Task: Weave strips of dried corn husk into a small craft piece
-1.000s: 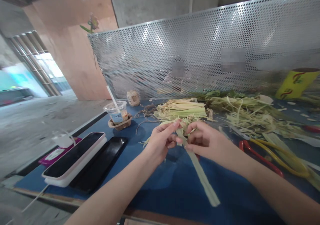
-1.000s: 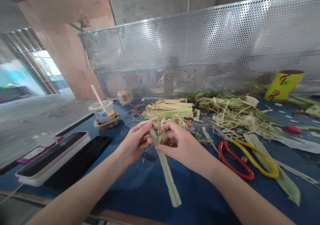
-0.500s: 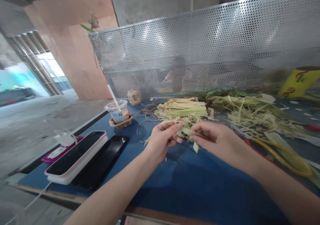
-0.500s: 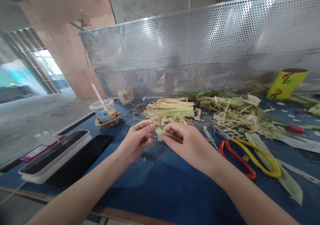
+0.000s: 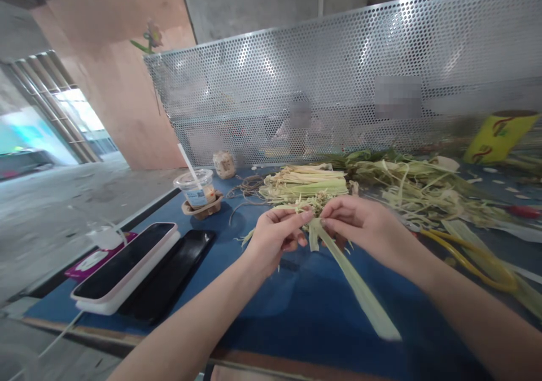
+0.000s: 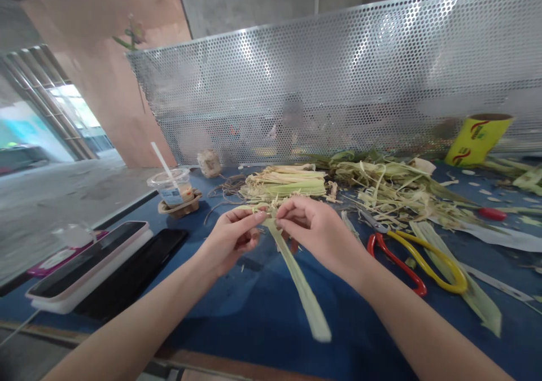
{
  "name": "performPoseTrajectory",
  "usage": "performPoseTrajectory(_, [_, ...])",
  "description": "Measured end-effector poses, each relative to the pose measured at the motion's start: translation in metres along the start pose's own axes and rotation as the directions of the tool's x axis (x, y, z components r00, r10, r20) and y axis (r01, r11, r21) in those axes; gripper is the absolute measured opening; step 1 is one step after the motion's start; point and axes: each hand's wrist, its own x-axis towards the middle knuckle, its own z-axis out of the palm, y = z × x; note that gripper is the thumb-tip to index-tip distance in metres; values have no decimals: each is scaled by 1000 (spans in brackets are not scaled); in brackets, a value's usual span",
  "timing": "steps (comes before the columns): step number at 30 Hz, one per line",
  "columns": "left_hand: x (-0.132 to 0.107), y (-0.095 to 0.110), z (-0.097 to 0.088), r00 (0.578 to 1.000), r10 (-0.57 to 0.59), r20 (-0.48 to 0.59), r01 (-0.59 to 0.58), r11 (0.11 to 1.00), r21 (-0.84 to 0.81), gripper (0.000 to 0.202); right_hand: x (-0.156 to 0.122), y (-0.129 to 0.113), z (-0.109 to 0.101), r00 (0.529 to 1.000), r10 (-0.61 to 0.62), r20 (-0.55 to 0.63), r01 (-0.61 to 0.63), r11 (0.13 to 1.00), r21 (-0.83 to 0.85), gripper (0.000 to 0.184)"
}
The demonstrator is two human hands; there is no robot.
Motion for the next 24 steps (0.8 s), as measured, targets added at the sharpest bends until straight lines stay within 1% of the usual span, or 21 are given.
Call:
performPoseTrajectory(2, [0,-1,-1,1000,7,9,-7,1000,-26,19,-1,0,2,1000,-27,-14,27,999,18,11])
performPoseTrajectory(3, [0,-1,-1,1000,4,13,-3,999,-54,19,-1,1,2,997,-63,-40,63,998,2,14])
performPoseTrajectory(4, [0,0,0,1000,-4,15,5,996,-87,20,-1,3,3,989,-129,-75,126,991,-48,18])
performPoseTrajectory(5, [0,0,0,1000,-13,17,15,992,-121,22,0,6,4,970,-223,-99,209,969,-131,22])
performPoseTrajectory(6, [0,0,0,1000,-23,20,25,988,-152,24,0,9,4,939,-326,-106,296,927,-230,25])
performPoseTrajectory(7, [0,1,1,999,-30,24,34,984,-177,26,0,11,5,906,-413,-97,364,874,-323,27])
performPoseTrajectory(8, [-1,1,1,999,-39,29,44,980,-195,26,0,14,5,879,-471,-77,408,825,-391,28])
performPoseTrajectory(9, [-1,2,1,998,-49,32,54,977,-208,26,0,16,6,868,-493,-58,424,797,-429,27])
performPoseTrajectory(10, [-1,2,1,998,-59,31,64,973,-220,25,-1,18,6,875,-481,-51,412,797,-441,27])
performPoseTrajectory(13, [-3,3,2,995,-99,26,102,964,-247,25,-3,19,7,917,-389,-84,317,841,-438,26])
performPoseTrajectory(16, [-3,2,2,991,-124,58,134,965,-226,25,-6,19,5,936,-336,-107,254,853,-455,26])
performPoseTrajectory(17, [-3,1,1,990,-122,66,133,969,-209,25,-7,20,5,939,-331,-92,256,853,-455,24])
performPoseTrajectory(19, [-3,0,1,993,-99,69,109,980,-167,24,-8,20,4,934,-352,-54,297,855,-425,21])
performPoseTrajectory(20, [-3,-1,1,995,-80,65,89,986,-142,23,-8,20,4,921,-387,-47,336,849,-408,19])
performPoseTrajectory(21, [-3,-1,0,997,-58,58,64,991,-115,22,-8,19,4,898,-439,-42,388,831,-398,19])
performPoseTrajectory(23, [-3,-1,1,998,-12,56,15,999,-47,22,-8,15,5,823,-565,-55,501,768,-399,16])
performPoseTrajectory(24, [-4,-1,2,998,13,53,-13,1000,-15,22,-7,13,6,794,-604,-69,531,745,-403,14])
